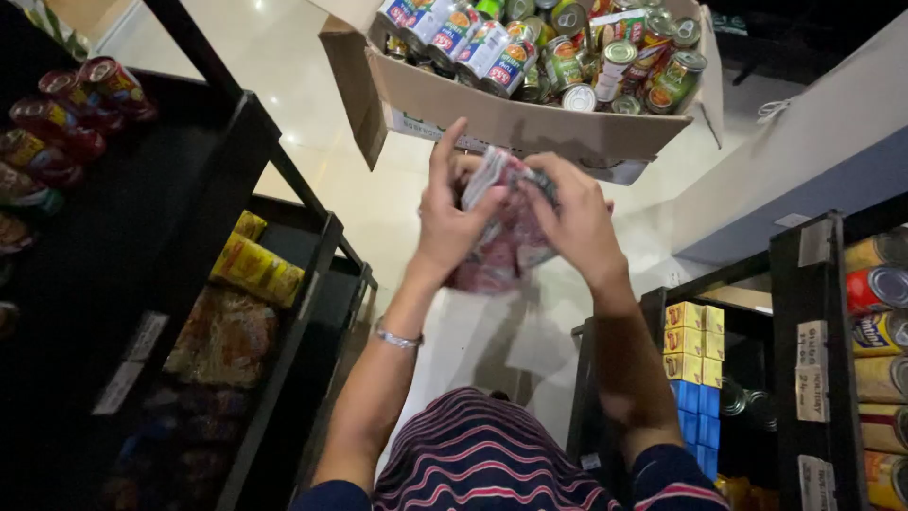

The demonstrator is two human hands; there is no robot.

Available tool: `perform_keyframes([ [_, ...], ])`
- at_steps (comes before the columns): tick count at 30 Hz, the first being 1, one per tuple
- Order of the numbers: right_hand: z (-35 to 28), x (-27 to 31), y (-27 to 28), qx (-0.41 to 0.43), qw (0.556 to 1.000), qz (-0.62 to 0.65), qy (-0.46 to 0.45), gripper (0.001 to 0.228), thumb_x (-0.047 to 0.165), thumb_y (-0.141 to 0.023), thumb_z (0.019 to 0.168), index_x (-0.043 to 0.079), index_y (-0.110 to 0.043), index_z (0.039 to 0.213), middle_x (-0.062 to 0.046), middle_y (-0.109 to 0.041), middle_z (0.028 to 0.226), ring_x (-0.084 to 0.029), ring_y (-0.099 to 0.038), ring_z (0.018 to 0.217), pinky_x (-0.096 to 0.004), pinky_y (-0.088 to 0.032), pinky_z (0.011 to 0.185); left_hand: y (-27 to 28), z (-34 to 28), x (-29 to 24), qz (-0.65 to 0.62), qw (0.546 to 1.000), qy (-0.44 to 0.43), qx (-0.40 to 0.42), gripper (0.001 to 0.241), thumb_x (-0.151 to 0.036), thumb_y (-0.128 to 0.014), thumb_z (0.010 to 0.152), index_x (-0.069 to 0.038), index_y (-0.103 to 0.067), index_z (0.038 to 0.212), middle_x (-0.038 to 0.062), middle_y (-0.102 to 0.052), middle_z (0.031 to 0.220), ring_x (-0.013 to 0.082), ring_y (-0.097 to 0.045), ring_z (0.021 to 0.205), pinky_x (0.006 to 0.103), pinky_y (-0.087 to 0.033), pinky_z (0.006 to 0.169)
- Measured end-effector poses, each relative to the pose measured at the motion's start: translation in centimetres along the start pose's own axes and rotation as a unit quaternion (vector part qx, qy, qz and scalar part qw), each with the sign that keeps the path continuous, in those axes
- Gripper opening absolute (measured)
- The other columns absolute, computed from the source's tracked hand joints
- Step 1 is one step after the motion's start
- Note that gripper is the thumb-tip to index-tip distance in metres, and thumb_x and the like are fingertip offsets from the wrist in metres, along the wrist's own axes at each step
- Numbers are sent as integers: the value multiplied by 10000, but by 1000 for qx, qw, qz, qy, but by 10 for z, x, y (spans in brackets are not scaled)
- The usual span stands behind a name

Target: Taking various canned goods from a cardboard box, wiping them with a cloth, and placing them onto grocery store shelves.

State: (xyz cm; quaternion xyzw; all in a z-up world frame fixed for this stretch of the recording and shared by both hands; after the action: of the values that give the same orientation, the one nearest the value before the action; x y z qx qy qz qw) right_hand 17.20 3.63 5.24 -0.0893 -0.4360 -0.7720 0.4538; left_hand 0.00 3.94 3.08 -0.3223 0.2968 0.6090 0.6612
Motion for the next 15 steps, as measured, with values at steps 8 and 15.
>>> perform_keyframes([
  [8, 8, -40, 5, -3, 1000, -4, 30, 263, 54, -672, 1014, 34, -601, 1266, -220, -704, 1070, -402, -712, 995, -430, -560, 826, 34, -26, 73, 163, 962, 165, 145, 348, -241, -696, 989, -63, -705, 1288, 57, -746, 944, 109, -683, 852, 287, -572, 808],
  [15, 8, -25, 13, -23, 999, -6, -30, 219, 128, -704, 1035, 53, -596, 1210, -208, -711, 969, -381, -736, 885, -444, -547, 729, 12, -31, 49, 136, 968, 181, 112, 588, -233, -843, 721, -32, -592, 1214, 68, -722, 909, 104, -671, 813, 313, -555, 741],
])
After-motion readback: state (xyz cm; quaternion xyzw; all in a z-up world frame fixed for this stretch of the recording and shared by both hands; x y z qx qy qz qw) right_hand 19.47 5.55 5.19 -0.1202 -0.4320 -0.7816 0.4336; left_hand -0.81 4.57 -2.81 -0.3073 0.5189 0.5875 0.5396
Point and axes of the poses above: each hand's wrist, its own z-axis towards the middle knuckle, its own y-axis out of the back of the hand, x = y × z, the point moved 5 cm from there along z, towards the middle knuckle
